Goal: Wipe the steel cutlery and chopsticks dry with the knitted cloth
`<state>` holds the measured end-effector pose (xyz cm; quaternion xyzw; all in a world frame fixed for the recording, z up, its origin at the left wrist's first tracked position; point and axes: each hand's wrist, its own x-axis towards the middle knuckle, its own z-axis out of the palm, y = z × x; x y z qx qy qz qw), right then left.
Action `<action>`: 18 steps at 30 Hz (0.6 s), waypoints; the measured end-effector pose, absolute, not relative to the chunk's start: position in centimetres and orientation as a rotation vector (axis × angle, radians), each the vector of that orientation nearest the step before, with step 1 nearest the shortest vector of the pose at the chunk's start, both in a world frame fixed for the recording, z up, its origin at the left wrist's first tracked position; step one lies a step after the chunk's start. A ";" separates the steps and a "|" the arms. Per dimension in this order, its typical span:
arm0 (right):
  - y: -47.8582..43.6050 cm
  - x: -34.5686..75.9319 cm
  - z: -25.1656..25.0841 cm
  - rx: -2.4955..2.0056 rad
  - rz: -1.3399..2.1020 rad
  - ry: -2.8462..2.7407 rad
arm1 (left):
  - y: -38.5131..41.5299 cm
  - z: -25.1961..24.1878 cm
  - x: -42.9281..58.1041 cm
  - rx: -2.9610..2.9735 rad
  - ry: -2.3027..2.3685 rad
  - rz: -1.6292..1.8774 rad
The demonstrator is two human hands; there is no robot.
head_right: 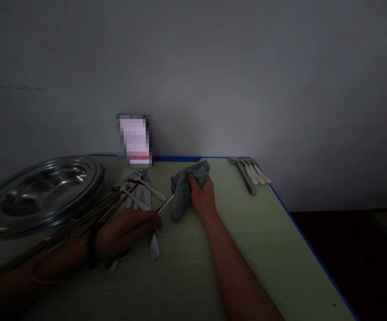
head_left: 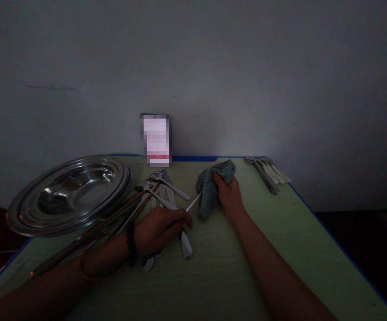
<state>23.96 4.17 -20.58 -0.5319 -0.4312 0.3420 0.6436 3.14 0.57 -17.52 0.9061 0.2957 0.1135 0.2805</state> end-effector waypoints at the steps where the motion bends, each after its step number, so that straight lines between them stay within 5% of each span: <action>1: 4.1 23.9 -20.4 -1.210 0.780 -0.983 | 0.6 -17.5 3.2 2.428 0.793 0.311; 18: 4.2 23.9 -20.5 -1.195 0.858 -0.851 | 0.6 -17.3 3.2 2.424 0.765 0.307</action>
